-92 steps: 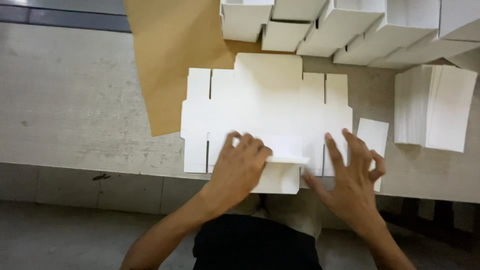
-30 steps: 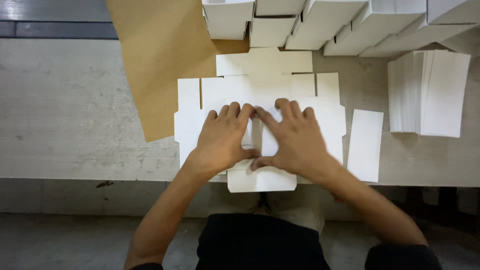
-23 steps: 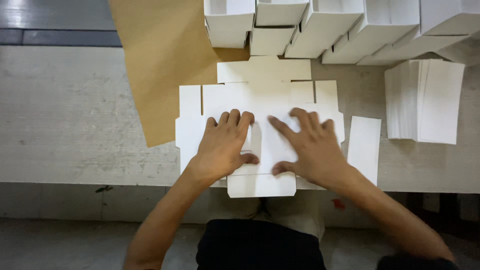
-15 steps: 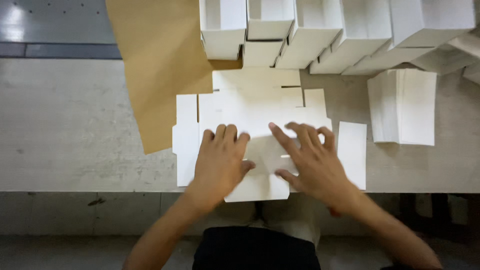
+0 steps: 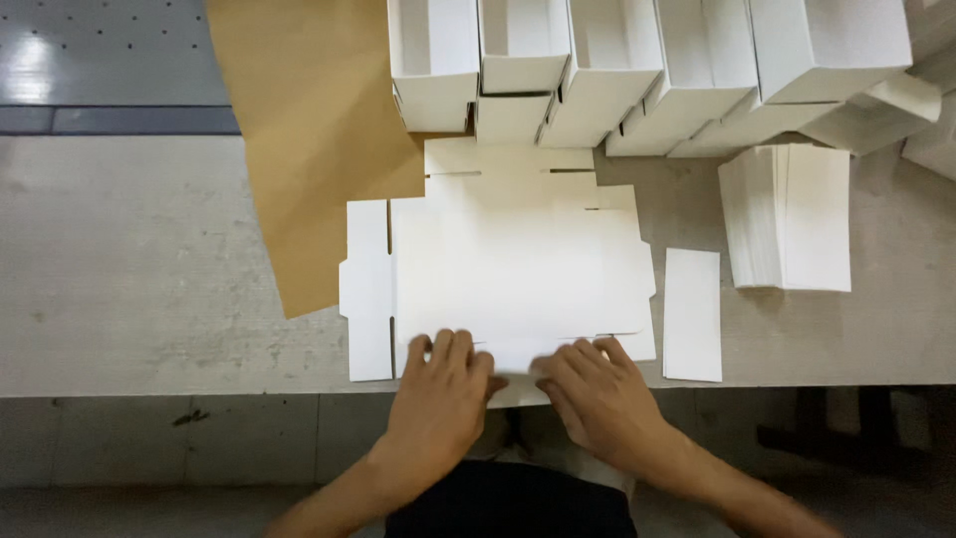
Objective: The person folds flat white cardboard sheets into rectangular boxes by hand. They fold the side flaps up, tuck the tabs into slots, and then place the finished boxes into a stack on the table.
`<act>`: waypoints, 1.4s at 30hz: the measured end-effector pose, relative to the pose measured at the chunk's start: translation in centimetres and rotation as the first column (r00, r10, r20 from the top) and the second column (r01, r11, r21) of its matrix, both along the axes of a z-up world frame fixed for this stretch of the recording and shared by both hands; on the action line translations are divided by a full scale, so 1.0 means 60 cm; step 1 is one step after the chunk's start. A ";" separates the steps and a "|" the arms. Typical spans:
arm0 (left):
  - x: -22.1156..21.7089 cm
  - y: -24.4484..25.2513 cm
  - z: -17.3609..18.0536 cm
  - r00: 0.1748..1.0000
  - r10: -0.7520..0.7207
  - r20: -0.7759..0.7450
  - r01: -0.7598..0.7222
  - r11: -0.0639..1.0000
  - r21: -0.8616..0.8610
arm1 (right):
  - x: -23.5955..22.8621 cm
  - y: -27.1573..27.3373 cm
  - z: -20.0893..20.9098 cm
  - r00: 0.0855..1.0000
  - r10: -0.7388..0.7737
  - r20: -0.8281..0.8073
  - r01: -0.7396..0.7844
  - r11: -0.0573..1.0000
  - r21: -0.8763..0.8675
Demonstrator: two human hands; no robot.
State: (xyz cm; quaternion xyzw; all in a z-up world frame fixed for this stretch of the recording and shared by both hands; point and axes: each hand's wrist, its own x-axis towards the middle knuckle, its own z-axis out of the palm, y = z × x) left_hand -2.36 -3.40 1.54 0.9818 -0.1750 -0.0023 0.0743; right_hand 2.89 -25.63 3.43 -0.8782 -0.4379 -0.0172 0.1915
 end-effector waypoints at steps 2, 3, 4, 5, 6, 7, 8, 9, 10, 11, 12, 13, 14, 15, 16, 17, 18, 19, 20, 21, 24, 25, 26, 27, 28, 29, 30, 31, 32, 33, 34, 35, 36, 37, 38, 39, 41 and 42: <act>0.027 0.002 0.020 0.996 0.065 0.056 -0.063 0.997 -0.034 | 0.019 -0.001 -0.013 1.000 -0.031 -0.006 0.029 0.991 -0.130; 0.038 0.002 0.029 0.986 0.130 0.104 -0.123 0.990 -0.072 | 0.025 -0.003 -0.020 0.998 -0.064 -0.012 0.058 0.964 -0.258; 0.046 0.007 0.030 0.987 0.131 0.098 -0.124 0.990 -0.072 | 0.037 0.007 -0.002 0.998 -0.063 -0.018 0.056 0.964 -0.259; 0.055 0.011 0.031 0.994 0.100 -0.032 -0.104 0.984 -0.146 | 0.050 0.017 0.016 0.985 -0.101 -0.137 0.043 0.927 -0.373; 0.062 0.016 0.034 0.986 0.058 -0.157 -0.093 0.971 -0.222 | 0.063 0.028 0.036 0.957 -0.152 -0.247 0.016 0.877 -0.479; 0.066 0.018 0.037 0.987 0.061 -0.146 -0.092 0.972 -0.218 | 0.071 0.033 0.042 0.960 -0.149 -0.237 0.020 0.880 -0.474; 0.070 0.019 0.040 0.979 0.057 -0.197 -0.102 0.970 -0.223 | 0.078 0.037 0.049 0.945 -0.158 -0.287 0.009 0.889 -0.458; 0.066 0.018 0.041 0.964 0.051 -0.262 -0.114 0.967 -0.230 | 0.078 0.038 0.055 0.922 -0.167 -0.350 -0.007 0.895 -0.445; 0.068 0.019 0.044 0.963 0.053 -0.266 -0.116 0.967 -0.228 | 0.080 0.048 0.051 0.921 -0.165 -0.354 -0.010 0.896 -0.444; 0.069 0.020 0.045 0.958 0.057 -0.282 -0.128 0.962 -0.240 | 0.081 0.057 0.048 0.931 -0.161 -0.327 -0.003 0.894 -0.448; 0.070 0.021 0.045 0.952 0.061 -0.299 -0.140 0.958 -0.251 | 0.082 0.066 0.043 0.941 -0.156 -0.301 0.003 0.892 -0.453; 0.069 0.023 0.047 0.950 0.063 -0.307 -0.146 0.956 -0.253 | 0.084 0.064 0.039 0.939 -0.153 -0.308 -0.004 0.890 -0.456; 0.068 0.024 0.048 0.946 0.061 -0.319 -0.146 0.957 -0.251 | 0.086 0.062 0.035 0.935 -0.180 -0.307 0.017 0.885 -0.466; 0.070 0.028 0.050 0.943 0.058 -0.327 -0.145 0.959 -0.246 | 0.089 0.062 0.031 0.931 -0.206 -0.303 0.041 0.880 -0.472; 0.068 0.028 0.054 0.941 0.061 -0.332 -0.149 0.958 -0.245 | 0.089 0.047 0.031 0.930 -0.203 -0.307 0.036 0.881 -0.472; 0.068 0.027 0.057 0.938 0.061 -0.340 -0.149 0.959 -0.240 | 0.089 0.031 0.031 0.921 -0.234 -0.312 0.062 0.878 -0.475; 0.067 0.026 0.060 0.936 0.060 -0.348 -0.149 0.960 -0.236 | 0.089 0.016 0.032 0.911 -0.264 -0.317 0.088 0.874 -0.478; 0.065 0.026 0.055 0.934 0.060 -0.352 -0.153 0.959 -0.241 | 0.084 0.007 0.033 0.910 -0.264 -0.319 0.084 0.872 -0.483; 0.062 0.025 0.051 0.941 0.055 -0.334 -0.147 0.955 -0.258 | 0.080 -0.003 0.035 0.915 -0.288 -0.284 0.111 0.853 -0.510; 0.062 0.026 0.048 0.949 0.051 -0.310 -0.140 0.952 -0.272 | 0.078 -0.011 0.038 0.919 -0.311 -0.243 0.142 0.835 -0.531; 0.064 0.010 0.023 0.964 0.034 -0.263 -0.118 0.942 -0.313 | 0.056 -0.004 0.016 0.970 -0.198 -0.141 0.082 0.813 -0.577; 0.064 0.007 0.019 0.964 0.036 -0.264 -0.121 0.942 -0.312 | 0.042 -0.004 0.011 0.970 -0.195 -0.142 0.079 0.813 -0.577; 0.065 0.004 0.013 0.975 0.039 -0.217 -0.111 0.937 -0.331 | 0.029 -0.004 0.004 0.993 -0.106 -0.049 0.067 0.864 -0.499; 0.065 0.002 0.008 0.984 0.040 -0.172 -0.099 0.932 -0.347 | 0.015 -0.003 -0.002 0.998 -0.025 0.050 0.044 0.907 -0.418; 0.067 0.002 0.004 0.984 0.042 -0.176 -0.102 0.933 -0.346 | 0.014 0.000 0.000 0.999 -0.024 0.046 0.041 0.908 -0.417; 0.067 0.000 -0.002 0.993 0.042 -0.112 -0.075 0.946 -0.316 | 0.011 0.000 0.003 0.996 -0.021 0.088 0.054 0.917 -0.395; 0.067 -0.003 -0.008 0.998 0.038 -0.048 -0.050 0.958 -0.283 | 0.008 0.000 0.005 0.991 -0.019 0.129 0.066 0.926 -0.373; 0.062 -0.008 -0.001 0.998 0.036 -0.055 -0.051 0.957 -0.287 | 0.001 -0.004 -0.001 0.992 -0.019 0.122 0.064 0.924 -0.376; 0.056 -0.013 0.006 0.997 0.018 0.069 -0.006 0.985 -0.174 | -0.007 -0.009 -0.007 0.972 0.054 0.227 0.046 0.909 -0.414; 0.055 -0.016 0.014 0.980 -0.017 0.199 0.027 0.998 -0.049 | -0.011 -0.012 -0.012 0.934 0.130 0.334 0.037 0.893 -0.449; 0.049 -0.018 0.024 0.980 -0.019 0.200 0.030 0.998 -0.049 | -0.013 -0.010 -0.013 0.933 0.128 0.335 0.039 0.893 -0.449; 0.040 -0.020 0.034 0.977 -0.028 0.210 0.028 1.000 0.004 | -0.016 -0.008 -0.013 0.933 0.131 0.337 0.034 0.896 -0.442; 0.032 -0.023 0.044 0.975 -0.037 0.218 0.025 0.998 0.057 | -0.019 -0.007 -0.014 0.932 0.134 0.338 0.029 0.900 -0.436; 0.028 -0.022 0.039 0.976 -0.040 0.216 0.028 0.998 0.058 | -0.017 0.002 -0.010 0.933 0.131 0.336 0.030 0.900 -0.435; 0.023 -0.022 0.034 0.974 -0.021 0.224 0.010 0.999 0.049 | -0.016 0.011 -0.006 0.938 0.069 0.340 0.069 0.923 -0.378; 0.016 -0.021 0.029 0.973 -0.001 0.231 -0.008 0.999 0.039 | -0.016 0.020 -0.003 0.940 0.008 0.340 0.108 0.941 -0.320; 0.012 -0.019 0.029 0.977 0.016 0.214 -0.014 1.000 -0.010 | -0.021 0.022 -0.006 0.923 -0.018 0.384 0.150 0.936 -0.317; 0.012 -0.017 0.029 0.979 0.034 0.199 -0.023 0.998 -0.061 | -0.021 0.025 -0.008 0.902 -0.042 0.429 0.192 0.930 -0.313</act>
